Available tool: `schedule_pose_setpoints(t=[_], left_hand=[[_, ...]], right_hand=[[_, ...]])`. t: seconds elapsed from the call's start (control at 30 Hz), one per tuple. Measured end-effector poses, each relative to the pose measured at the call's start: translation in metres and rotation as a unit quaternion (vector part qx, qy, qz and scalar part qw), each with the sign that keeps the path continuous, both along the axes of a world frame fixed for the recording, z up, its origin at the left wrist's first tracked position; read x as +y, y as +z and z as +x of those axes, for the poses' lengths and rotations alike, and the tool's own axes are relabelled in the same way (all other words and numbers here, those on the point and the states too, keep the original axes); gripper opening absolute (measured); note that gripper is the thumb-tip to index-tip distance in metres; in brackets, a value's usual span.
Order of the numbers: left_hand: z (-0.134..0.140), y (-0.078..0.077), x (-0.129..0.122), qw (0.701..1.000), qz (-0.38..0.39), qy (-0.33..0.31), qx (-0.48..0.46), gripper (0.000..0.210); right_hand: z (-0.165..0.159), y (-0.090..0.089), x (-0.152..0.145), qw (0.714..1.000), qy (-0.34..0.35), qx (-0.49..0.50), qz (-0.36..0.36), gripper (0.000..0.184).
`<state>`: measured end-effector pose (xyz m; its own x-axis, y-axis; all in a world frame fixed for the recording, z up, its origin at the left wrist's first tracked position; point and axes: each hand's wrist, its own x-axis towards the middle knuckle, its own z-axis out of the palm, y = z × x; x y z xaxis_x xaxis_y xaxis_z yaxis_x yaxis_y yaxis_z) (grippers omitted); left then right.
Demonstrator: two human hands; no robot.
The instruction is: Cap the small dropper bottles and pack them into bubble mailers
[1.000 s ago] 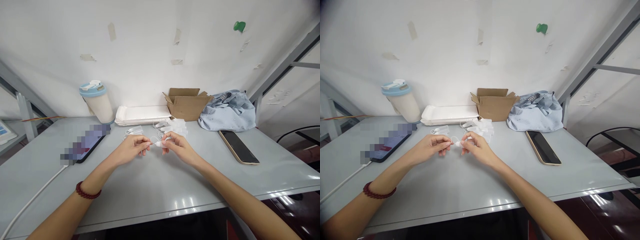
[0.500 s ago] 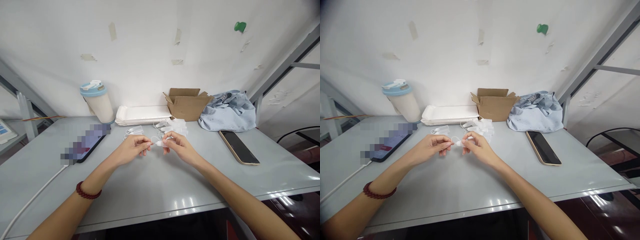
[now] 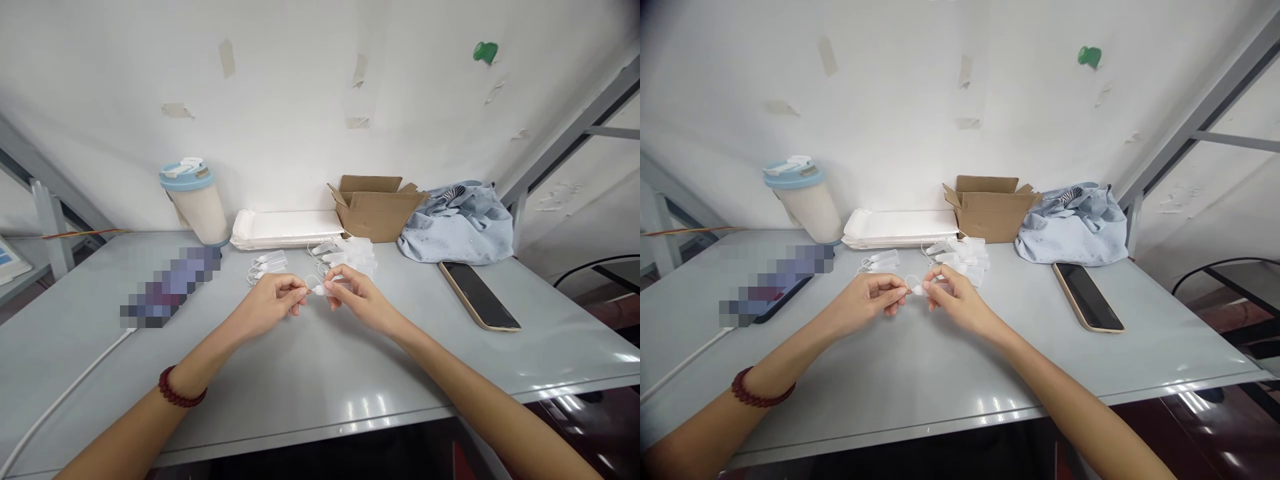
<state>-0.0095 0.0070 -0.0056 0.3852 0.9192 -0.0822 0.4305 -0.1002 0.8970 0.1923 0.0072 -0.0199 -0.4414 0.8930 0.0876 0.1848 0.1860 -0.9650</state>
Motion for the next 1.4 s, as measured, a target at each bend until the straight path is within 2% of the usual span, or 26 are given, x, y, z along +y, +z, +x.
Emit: schedule_pose_setpoints(t=[0.53, 0.7, 0.93, 1.17, 1.4], left_hand=[[0.0040, -0.0027, -0.0037, 1.000, -0.001, -0.003, 0.009, 0.027], [0.0025, -0.0052, -0.0013, 1.000, -0.019, -0.013, -0.006, 0.027], [0.0002, 0.0023, 0.0009, 0.996, -0.080, -0.036, -0.029, 0.024], [-0.0040, 0.0036, 0.0026, 0.998, -0.044, -0.023, -0.024, 0.023], [-0.0042, -0.0008, 0.0032, 0.998, -0.054, -0.027, 0.004, 0.021]], right_hand=[[-0.0024, -0.0022, -0.0041, 1.000, 0.006, -0.023, 0.012, 0.018], [-0.0029, -0.0027, -0.0030, 1.000, 0.009, -0.021, 0.014, 0.017], [-0.0010, -0.0001, 0.0014, 1.000, -0.003, 0.019, -0.001, 0.020], [-0.0008, 0.0005, 0.0025, 0.999, 0.001, 0.028, -0.016, 0.020], [-0.0003, -0.0004, -0.0004, 0.999, 0.043, -0.015, -0.022, 0.021]])
